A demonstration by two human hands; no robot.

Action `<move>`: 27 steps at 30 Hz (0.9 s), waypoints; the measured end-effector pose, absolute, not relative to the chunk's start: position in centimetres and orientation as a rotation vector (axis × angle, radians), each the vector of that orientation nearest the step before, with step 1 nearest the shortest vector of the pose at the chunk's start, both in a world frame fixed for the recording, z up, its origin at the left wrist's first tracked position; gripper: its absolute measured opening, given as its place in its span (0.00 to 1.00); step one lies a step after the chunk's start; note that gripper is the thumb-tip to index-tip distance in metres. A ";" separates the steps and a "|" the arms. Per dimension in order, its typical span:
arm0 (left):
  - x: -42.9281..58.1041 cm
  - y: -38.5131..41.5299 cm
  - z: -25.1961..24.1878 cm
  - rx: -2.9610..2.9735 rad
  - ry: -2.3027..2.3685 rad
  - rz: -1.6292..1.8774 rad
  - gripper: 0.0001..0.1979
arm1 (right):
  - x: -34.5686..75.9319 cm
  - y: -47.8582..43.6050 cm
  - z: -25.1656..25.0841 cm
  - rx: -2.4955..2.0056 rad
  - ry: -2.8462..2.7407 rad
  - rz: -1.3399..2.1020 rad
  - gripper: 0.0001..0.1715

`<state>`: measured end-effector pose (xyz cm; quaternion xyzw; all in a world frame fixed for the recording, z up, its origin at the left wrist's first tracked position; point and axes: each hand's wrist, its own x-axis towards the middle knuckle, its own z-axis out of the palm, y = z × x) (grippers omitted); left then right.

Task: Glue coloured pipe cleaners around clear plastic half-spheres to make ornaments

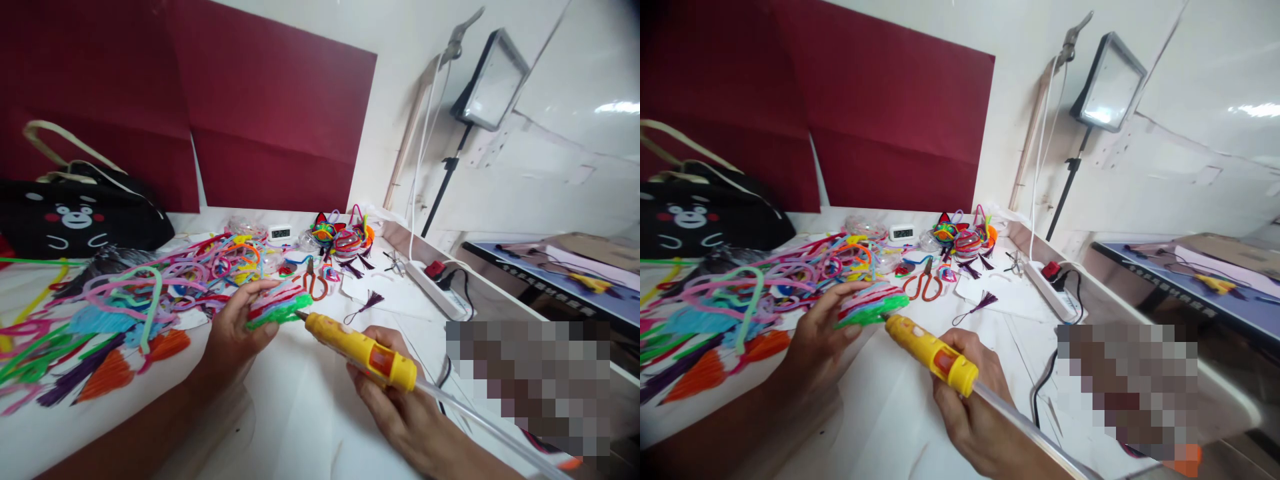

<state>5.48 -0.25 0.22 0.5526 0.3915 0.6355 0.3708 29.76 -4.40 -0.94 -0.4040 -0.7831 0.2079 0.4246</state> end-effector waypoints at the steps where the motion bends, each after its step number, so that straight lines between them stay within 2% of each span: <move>1: 5.5 -0.2 0.2 1.416 0.997 1.625 0.22 | 29.8 -4.4 -1.0 -1.009 -1.953 0.523 0.13; 18: 5.4 -0.2 0.2 1.357 0.983 1.644 0.22 | 29.7 -4.1 -1.5 -1.053 -1.916 0.474 0.10; 27: 5.5 -0.1 0.2 1.269 0.941 1.665 0.22 | 29.9 -3.9 -2.1 -1.086 -1.903 0.478 0.12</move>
